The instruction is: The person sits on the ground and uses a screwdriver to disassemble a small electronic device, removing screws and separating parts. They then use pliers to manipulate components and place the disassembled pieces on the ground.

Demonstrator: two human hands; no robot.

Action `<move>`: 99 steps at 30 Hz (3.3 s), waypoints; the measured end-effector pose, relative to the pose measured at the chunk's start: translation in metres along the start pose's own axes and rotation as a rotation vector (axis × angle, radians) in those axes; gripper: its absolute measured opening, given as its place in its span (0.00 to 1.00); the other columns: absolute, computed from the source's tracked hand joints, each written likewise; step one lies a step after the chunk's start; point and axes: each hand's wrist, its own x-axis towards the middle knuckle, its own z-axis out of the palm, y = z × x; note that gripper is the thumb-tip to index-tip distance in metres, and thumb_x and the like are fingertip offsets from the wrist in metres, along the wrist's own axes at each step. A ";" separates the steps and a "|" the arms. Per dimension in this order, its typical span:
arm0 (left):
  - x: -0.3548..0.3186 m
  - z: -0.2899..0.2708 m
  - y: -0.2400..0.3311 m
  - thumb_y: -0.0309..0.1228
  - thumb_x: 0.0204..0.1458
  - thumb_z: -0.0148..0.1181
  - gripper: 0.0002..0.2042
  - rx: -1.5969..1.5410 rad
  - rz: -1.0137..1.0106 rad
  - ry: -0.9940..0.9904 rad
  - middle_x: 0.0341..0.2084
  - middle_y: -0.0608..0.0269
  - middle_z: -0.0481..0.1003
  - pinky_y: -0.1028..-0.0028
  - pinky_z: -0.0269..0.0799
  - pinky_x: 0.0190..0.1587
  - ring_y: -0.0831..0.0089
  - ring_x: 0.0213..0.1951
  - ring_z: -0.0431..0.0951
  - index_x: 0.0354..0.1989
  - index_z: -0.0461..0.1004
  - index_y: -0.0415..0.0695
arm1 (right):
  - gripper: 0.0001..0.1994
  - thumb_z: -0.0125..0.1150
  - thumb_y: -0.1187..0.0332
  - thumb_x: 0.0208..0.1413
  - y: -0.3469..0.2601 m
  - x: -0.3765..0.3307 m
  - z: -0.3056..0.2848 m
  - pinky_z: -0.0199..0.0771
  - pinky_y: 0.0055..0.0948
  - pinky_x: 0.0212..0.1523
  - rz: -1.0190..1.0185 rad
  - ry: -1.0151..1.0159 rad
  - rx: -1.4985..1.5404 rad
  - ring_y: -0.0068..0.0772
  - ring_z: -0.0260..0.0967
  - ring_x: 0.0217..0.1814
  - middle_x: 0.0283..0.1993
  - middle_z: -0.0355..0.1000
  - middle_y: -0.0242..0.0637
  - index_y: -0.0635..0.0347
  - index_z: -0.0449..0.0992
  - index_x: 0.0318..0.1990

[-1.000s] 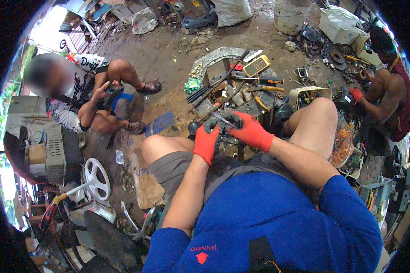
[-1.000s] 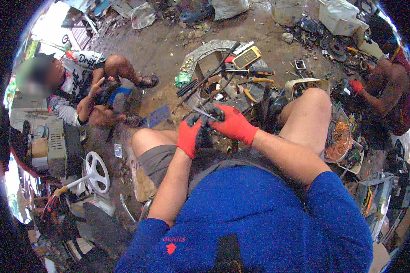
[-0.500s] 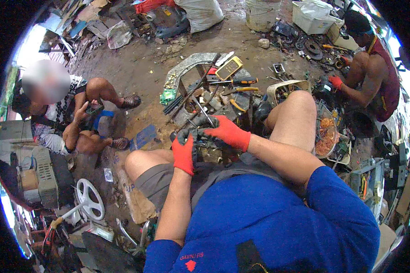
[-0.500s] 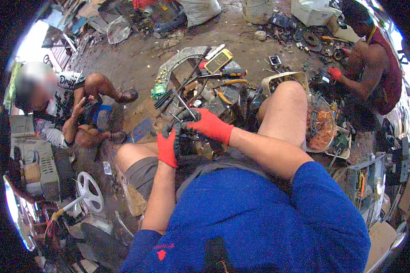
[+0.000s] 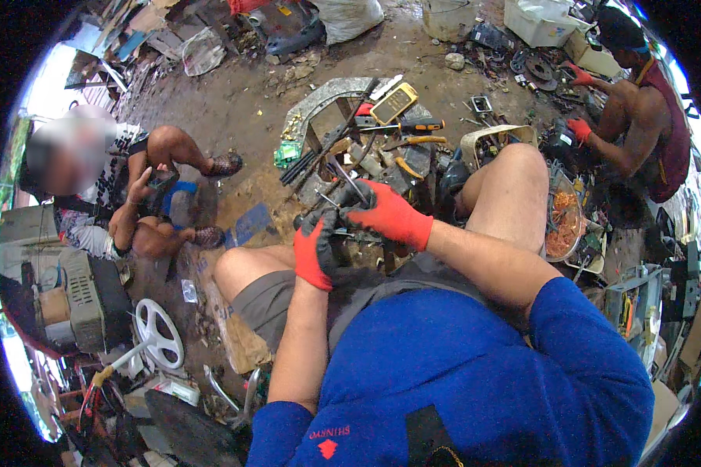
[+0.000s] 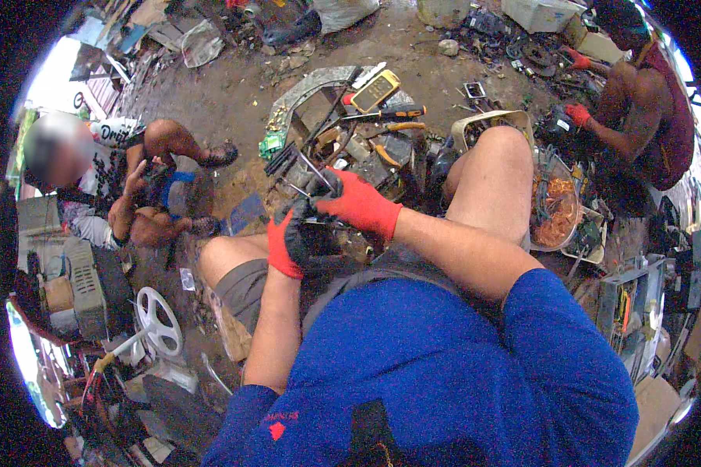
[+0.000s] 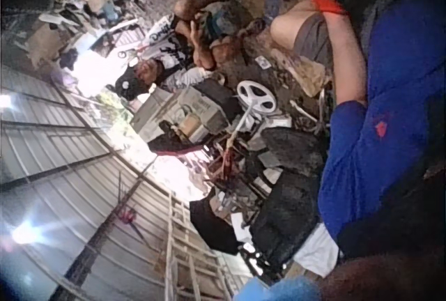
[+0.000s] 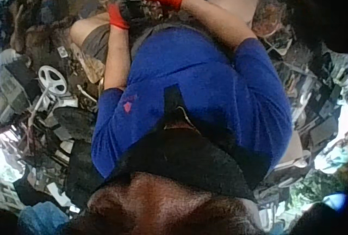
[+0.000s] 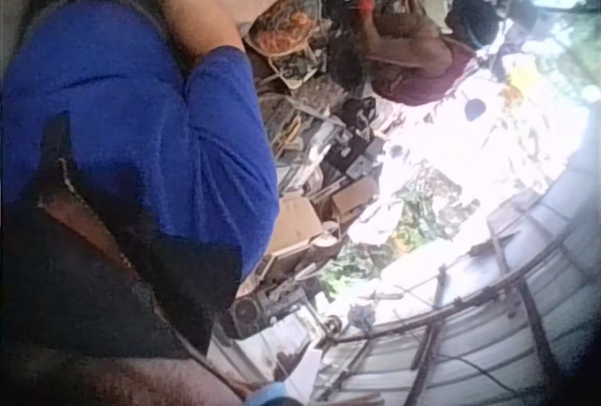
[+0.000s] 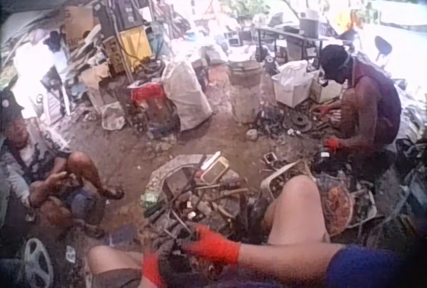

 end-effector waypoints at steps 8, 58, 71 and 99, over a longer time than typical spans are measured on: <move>-0.006 -0.003 0.003 0.33 0.56 0.53 0.08 -0.737 -0.433 -0.211 0.31 0.58 0.76 0.67 0.73 0.43 0.63 0.35 0.75 0.35 0.73 0.41 | 0.25 0.65 0.62 0.49 0.003 0.000 0.004 0.70 0.34 0.53 -0.059 0.056 -0.292 0.37 0.73 0.50 0.45 0.75 0.45 0.63 0.70 0.54; 0.005 0.019 0.018 0.29 0.60 0.53 0.07 -0.764 -0.120 -0.107 0.35 0.60 0.75 0.63 0.75 0.45 0.67 0.38 0.77 0.42 0.73 0.40 | 0.15 0.53 0.67 0.48 -0.025 0.249 -0.197 0.71 0.43 0.51 0.087 -0.057 -1.492 0.50 0.71 0.52 0.50 0.74 0.48 0.54 0.76 0.45; 0.001 0.022 0.043 0.29 0.59 0.54 0.06 -0.720 -0.066 -0.009 0.32 0.60 0.75 0.67 0.75 0.42 0.68 0.36 0.77 0.39 0.72 0.40 | 0.15 0.54 0.61 0.51 -0.063 0.218 -0.168 0.73 0.44 0.44 -0.185 0.210 -1.190 0.54 0.73 0.43 0.40 0.76 0.49 0.53 0.76 0.44; 0.008 0.018 0.015 0.30 0.59 0.50 0.14 -0.660 -0.137 -0.363 0.46 0.52 0.74 0.69 0.74 0.45 0.68 0.45 0.75 0.51 0.70 0.37 | 0.12 0.59 0.72 0.54 -0.023 0.010 -0.037 0.69 0.21 0.43 0.040 -0.170 0.139 0.17 0.68 0.40 0.40 0.75 0.28 0.62 0.77 0.46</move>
